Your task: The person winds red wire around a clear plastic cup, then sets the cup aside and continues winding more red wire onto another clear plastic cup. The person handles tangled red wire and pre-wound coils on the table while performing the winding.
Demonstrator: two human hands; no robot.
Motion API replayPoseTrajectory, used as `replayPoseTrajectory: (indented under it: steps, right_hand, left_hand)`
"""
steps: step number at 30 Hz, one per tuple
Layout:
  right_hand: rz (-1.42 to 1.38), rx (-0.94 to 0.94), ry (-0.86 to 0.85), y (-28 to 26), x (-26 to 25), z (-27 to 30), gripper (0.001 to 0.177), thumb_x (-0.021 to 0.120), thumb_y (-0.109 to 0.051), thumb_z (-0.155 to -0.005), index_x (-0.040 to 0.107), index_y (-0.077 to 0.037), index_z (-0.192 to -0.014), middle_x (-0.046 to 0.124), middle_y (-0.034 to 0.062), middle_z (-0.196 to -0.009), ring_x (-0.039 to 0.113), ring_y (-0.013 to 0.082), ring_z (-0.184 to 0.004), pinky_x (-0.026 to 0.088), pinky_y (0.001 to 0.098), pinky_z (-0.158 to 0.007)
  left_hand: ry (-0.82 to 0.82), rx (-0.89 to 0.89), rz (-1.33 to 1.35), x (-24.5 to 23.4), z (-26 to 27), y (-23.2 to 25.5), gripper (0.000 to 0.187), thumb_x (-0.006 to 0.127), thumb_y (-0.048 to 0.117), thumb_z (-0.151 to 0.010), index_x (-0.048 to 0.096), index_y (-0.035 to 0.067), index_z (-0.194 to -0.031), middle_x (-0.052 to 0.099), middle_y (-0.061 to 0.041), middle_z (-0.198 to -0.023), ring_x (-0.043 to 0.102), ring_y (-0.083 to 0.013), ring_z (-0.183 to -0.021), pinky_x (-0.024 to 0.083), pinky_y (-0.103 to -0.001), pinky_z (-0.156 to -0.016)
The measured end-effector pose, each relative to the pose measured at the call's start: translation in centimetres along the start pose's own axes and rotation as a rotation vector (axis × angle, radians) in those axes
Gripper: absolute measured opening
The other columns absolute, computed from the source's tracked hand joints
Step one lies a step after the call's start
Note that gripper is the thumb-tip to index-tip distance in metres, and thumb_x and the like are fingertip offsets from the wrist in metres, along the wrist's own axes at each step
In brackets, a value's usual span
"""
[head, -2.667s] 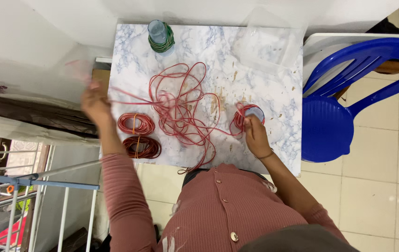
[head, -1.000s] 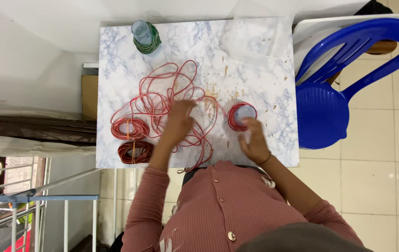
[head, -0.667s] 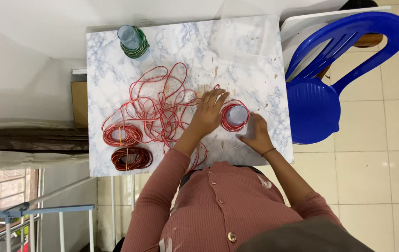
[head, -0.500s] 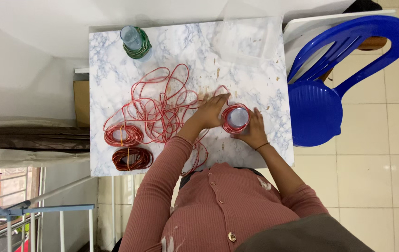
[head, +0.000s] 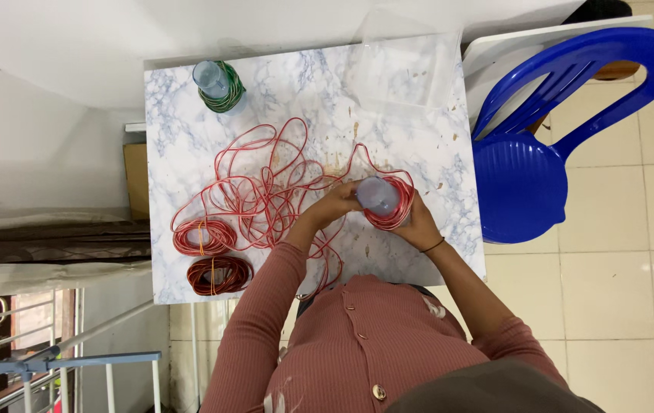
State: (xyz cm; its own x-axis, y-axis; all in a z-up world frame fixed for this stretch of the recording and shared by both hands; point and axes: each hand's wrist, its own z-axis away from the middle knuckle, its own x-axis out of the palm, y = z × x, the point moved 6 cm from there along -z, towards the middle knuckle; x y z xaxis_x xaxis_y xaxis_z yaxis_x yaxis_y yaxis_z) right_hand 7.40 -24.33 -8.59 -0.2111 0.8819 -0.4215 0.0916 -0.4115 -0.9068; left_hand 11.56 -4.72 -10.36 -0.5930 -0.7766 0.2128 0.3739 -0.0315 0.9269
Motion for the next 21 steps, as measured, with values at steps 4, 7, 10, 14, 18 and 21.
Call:
replayPoseTrajectory:
  steps: [4, 7, 10, 14, 18, 21]
  right_hand:
    - [0.020, -0.075, -0.037, -3.9, -1.4, -0.6, 0.101, 0.093, -0.031, -0.069, 0.041, -0.009, -0.153, 0.056, 0.0160, -0.148, 0.054, 0.0295, -0.139, 0.044, 0.0418, -0.115]
    - [-0.015, -0.076, -0.148, -7.4, -2.5, -0.9, 0.104, 0.093, -0.030, -0.067, 0.041, -0.011, -0.154, 0.057, 0.0149, -0.150, 0.055, 0.0296, -0.140, 0.043, 0.0423, -0.116]
    - [-0.037, -0.042, -0.346, -10.1, -1.8, -0.5, 0.111, 0.094, -0.030, -0.062, 0.038, -0.012, -0.156, 0.055, 0.0127, -0.151, 0.054, 0.0285, -0.138, 0.041, 0.0430, -0.116]
    - [-0.241, 0.111, -0.567, -10.9, -1.3, 1.3, 0.109, 0.095, -0.028, -0.059, 0.043, -0.012, -0.154, 0.060, 0.0101, -0.146, 0.058, 0.0259, -0.135, 0.045, 0.0434, -0.115]
    - [-0.147, 0.033, -0.621, -12.1, -2.3, 2.0, 0.113, 0.098, -0.028, -0.053, 0.044, -0.011, -0.151, 0.067, 0.0091, -0.137, 0.064, 0.0235, -0.127, 0.049, 0.0417, -0.112]
    - [-0.155, 0.069, -0.665, -12.4, -2.6, 2.8, 0.110, 0.097, -0.029, -0.056, 0.045, -0.011, -0.152, 0.067, 0.0085, -0.138, 0.064, 0.0220, -0.127, 0.049, 0.0406, -0.111]
  left_hand:
    - [0.125, -0.068, 0.275, -2.1, 0.5, -0.1, 0.047, 0.055, 0.017, -0.101, 0.055, 0.005, -0.147, 0.066, -0.014, -0.137, 0.066, -0.0254, -0.122, 0.055, -0.037, -0.107]
    - [0.298, 0.195, -0.199, -3.1, 1.7, 4.8, 0.049, 0.064, 0.017, -0.096, 0.058, 0.009, -0.144, 0.062, -0.013, -0.142, 0.058, -0.0265, -0.131, 0.048, -0.040, -0.113]
    - [0.326, 0.577, -0.566, -0.7, 3.3, 11.5, 0.051, 0.073, 0.017, -0.091, 0.060, 0.013, -0.141, 0.059, -0.013, -0.148, 0.050, -0.0277, -0.140, 0.041, -0.042, -0.119]
    - [-0.005, 0.462, -0.417, 2.4, 3.5, 12.7, 0.057, 0.073, 0.016, -0.093, 0.056, 0.017, -0.147, 0.055, -0.011, -0.156, 0.045, -0.0285, -0.149, 0.035, -0.045, -0.126]
    - [-0.377, 0.120, -0.060, 4.4, 3.7, 10.2, 0.063, 0.071, 0.017, -0.093, 0.052, 0.019, -0.152, 0.054, -0.009, -0.157, 0.047, -0.0278, -0.149, 0.036, -0.046, -0.126]
    - [-0.240, 0.241, 0.070, 4.9, 4.1, 10.1, 0.067, 0.070, 0.016, -0.092, 0.044, 0.019, -0.154, 0.043, -0.003, -0.161, 0.041, -0.0239, -0.150, 0.035, -0.046, -0.122]
